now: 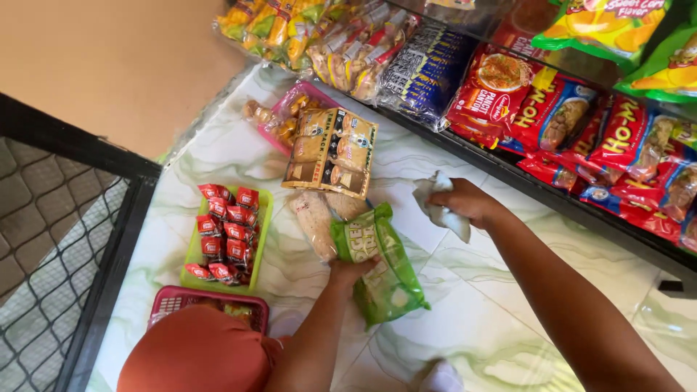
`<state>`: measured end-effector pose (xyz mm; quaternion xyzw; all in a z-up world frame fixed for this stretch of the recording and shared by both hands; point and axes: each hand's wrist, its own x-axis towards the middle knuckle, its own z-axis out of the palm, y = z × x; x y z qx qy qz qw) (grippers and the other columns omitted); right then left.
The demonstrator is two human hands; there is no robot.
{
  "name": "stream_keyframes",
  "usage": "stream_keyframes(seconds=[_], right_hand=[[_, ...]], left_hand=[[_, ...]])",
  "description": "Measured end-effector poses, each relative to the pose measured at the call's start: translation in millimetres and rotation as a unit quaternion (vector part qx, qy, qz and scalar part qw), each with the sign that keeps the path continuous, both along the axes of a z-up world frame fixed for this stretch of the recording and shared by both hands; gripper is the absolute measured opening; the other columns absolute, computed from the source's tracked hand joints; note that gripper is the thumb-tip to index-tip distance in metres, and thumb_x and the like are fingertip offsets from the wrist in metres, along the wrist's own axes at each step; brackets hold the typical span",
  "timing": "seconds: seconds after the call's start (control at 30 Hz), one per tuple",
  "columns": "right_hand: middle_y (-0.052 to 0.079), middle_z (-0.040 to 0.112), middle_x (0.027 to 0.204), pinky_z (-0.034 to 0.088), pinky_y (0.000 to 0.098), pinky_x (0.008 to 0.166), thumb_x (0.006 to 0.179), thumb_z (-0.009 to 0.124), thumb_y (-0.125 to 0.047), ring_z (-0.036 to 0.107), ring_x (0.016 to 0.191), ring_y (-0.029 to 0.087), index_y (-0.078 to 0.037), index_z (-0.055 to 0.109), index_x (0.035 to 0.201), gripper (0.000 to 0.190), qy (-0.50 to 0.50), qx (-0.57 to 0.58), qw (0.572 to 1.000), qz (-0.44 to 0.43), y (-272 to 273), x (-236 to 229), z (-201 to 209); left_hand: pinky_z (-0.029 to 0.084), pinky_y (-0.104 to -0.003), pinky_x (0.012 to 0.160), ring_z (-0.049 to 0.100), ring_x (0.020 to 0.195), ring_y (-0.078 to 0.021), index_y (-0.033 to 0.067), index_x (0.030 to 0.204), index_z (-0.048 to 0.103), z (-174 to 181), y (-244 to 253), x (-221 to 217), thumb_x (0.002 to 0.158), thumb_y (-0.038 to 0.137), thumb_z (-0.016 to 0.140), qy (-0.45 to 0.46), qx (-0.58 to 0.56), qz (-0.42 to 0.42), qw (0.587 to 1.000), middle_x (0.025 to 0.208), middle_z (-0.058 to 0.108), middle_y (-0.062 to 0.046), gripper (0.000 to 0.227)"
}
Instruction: Wiping down snack bags and food packaging with a cloth before placing them on shelves in a store.
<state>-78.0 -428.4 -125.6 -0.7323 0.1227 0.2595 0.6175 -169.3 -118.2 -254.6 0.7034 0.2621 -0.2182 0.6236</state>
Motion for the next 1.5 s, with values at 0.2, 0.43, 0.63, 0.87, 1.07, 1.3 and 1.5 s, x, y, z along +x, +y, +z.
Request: stream_keyframes(seconds=[0.2,0.43,0.63,0.87,1.07,1.3,1.5], right_hand=[[0.018,0.075,0.101,0.059,0.0402,0.073,0.081,0.076,-0.021,0.073,0.083,0.027,0.006,0.068,0.116,0.045,0.026,-0.009,0.999,-0.024,-30,-15,3],[0.020,0.048,0.146,0.041,0.0441,0.105,0.098,0.055,-0.054,0.050,0.128,0.030,-0.004,0.052,0.147,0.070,-0.227,0.042,0.967,-0.108,9,-17,106],[0.018,0.019,0.173,0.003,0.0619,0.125,0.105,0.051,-0.050,0.010,0.160,0.046,-0.011,0.037,0.161,0.069,-0.648,-0.213,0.731,-0.005,65,-43,205],[0.011,0.052,0.157,0.022,0.0567,0.132,0.109,0.041,-0.046,0.038,0.158,0.036,-0.014,0.050,0.151,0.054,-0.649,-0.236,0.716,-0.108,54,-21,190],[0.021,0.046,0.158,0.019,0.0571,0.126,0.110,0.039,-0.048,0.037,0.153,0.038,0.000,0.044,0.152,0.064,-0.678,-0.184,0.711,0.018,107,-23,208],[0.010,0.052,0.158,0.025,0.0478,0.131,0.114,0.033,-0.036,0.036,0.159,0.034,-0.009,0.054,0.148,0.047,-0.583,-0.252,0.742,-0.213,94,-2,194],[0.019,0.032,0.169,0.004,0.0583,0.124,0.111,0.034,-0.034,0.020,0.158,0.043,-0.006,0.044,0.157,0.055,-0.574,-0.166,0.802,0.014,157,-42,217]], left_hand=[[0.058,-0.036,0.081,0.071,0.093,-0.0203,0.0037,0.121,0.067,90,-52,-16,0.072,0.000,0.080,-0.122,-0.191,0.004,0.974,0.105,0.075,-0.006,0.051],[0.057,-0.037,0.091,0.069,0.109,-0.0200,0.0046,0.137,0.054,213,-100,77,0.070,-0.008,0.075,-0.272,-0.274,-0.064,0.920,0.124,0.069,-0.008,0.071],[0.056,-0.034,0.094,0.064,0.117,-0.0169,0.0088,0.148,0.045,331,-97,100,0.084,0.004,0.073,-0.307,-0.247,-0.156,0.906,0.135,0.063,-0.006,0.070],[0.055,-0.038,0.097,0.065,0.116,-0.0232,0.0094,0.145,0.043,341,-85,83,0.071,-0.003,0.078,-0.333,-0.145,-0.224,0.904,0.129,0.064,-0.010,0.083],[0.049,-0.034,0.109,0.059,0.133,-0.0203,0.0088,0.155,0.040,279,-66,120,0.087,0.004,0.075,-0.405,-0.164,-0.225,0.871,0.146,0.059,-0.005,0.077],[0.057,-0.037,0.093,0.068,0.108,-0.0221,0.0086,0.141,0.047,330,-64,106,0.067,-0.003,0.076,-0.325,-0.229,-0.199,0.896,0.122,0.068,-0.011,0.080],[0.055,-0.032,0.098,0.066,0.117,-0.0160,0.0122,0.142,0.050,287,-41,142,0.083,0.007,0.071,-0.293,-0.242,-0.115,0.918,0.132,0.067,-0.003,0.063]])
